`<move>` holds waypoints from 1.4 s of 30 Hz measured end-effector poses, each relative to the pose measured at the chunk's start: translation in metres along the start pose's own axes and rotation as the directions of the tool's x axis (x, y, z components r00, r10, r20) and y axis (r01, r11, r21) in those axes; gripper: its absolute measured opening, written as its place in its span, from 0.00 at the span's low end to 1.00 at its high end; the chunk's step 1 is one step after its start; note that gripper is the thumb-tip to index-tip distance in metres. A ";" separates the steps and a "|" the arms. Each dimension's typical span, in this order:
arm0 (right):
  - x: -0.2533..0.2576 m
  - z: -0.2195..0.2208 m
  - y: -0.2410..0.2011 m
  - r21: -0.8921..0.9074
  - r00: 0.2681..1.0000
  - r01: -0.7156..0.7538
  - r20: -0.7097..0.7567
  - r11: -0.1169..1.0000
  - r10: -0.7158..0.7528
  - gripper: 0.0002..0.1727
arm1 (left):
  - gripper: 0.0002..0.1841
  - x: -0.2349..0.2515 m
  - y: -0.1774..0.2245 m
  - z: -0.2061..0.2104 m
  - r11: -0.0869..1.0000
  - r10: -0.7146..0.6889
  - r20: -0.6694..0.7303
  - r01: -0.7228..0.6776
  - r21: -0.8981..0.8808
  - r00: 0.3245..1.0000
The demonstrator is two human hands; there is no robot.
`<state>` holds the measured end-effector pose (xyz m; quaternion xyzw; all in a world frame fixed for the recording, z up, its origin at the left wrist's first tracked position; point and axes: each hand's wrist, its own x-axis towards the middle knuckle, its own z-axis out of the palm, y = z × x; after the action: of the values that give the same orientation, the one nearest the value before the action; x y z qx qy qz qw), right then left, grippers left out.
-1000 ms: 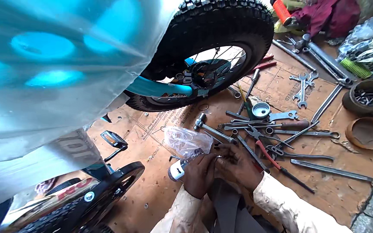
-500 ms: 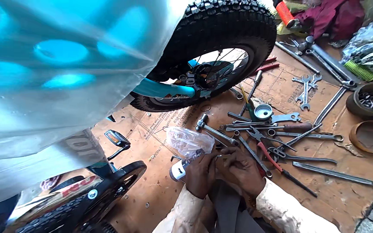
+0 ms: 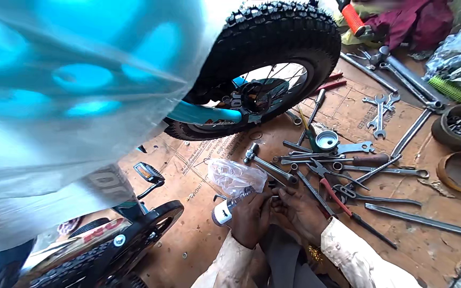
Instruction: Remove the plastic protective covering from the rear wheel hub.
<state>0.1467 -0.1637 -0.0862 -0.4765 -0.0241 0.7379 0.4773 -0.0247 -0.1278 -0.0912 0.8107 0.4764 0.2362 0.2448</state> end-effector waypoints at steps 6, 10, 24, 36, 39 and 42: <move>0.007 0.007 0.008 -0.310 0.954 0.301 0.099 0.902 -0.284 0.15 | 0.08 0.012 -0.005 -0.011 0.996 -0.089 -0.087 0.089 -0.005 0.992; 0.017 0.025 0.008 -0.349 0.912 0.408 0.107 0.844 -0.397 0.11 | 0.07 0.021 -0.004 -0.018 0.992 -0.088 -0.109 0.097 0.082 0.990; 0.049 0.091 -0.031 -0.076 0.731 0.665 0.268 0.743 -0.628 0.10 | 0.19 0.121 -0.022 -0.079 0.972 -0.077 -0.220 0.025 -0.233 0.973; 0.074 0.119 -0.041 0.058 0.749 0.662 -0.010 0.747 -0.663 0.05 | 0.07 0.135 -0.021 -0.080 0.959 -0.088 -0.169 0.037 -0.281 0.982; 0.075 0.122 -0.041 0.063 0.718 0.694 0.012 0.717 -0.696 0.05 | 0.08 0.135 -0.018 -0.079 0.928 -0.143 -0.189 0.065 -0.368 0.972; 0.083 0.129 -0.045 0.104 0.728 0.684 -0.043 0.722 -0.684 0.05 | 0.11 0.135 -0.017 -0.077 0.919 -0.156 -0.218 0.061 -0.389 0.963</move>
<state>0.0763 -0.0243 -0.0501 -0.4070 -0.1561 0.5096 0.7418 -0.0249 0.0122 -0.0225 0.6850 0.4929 0.4077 0.3488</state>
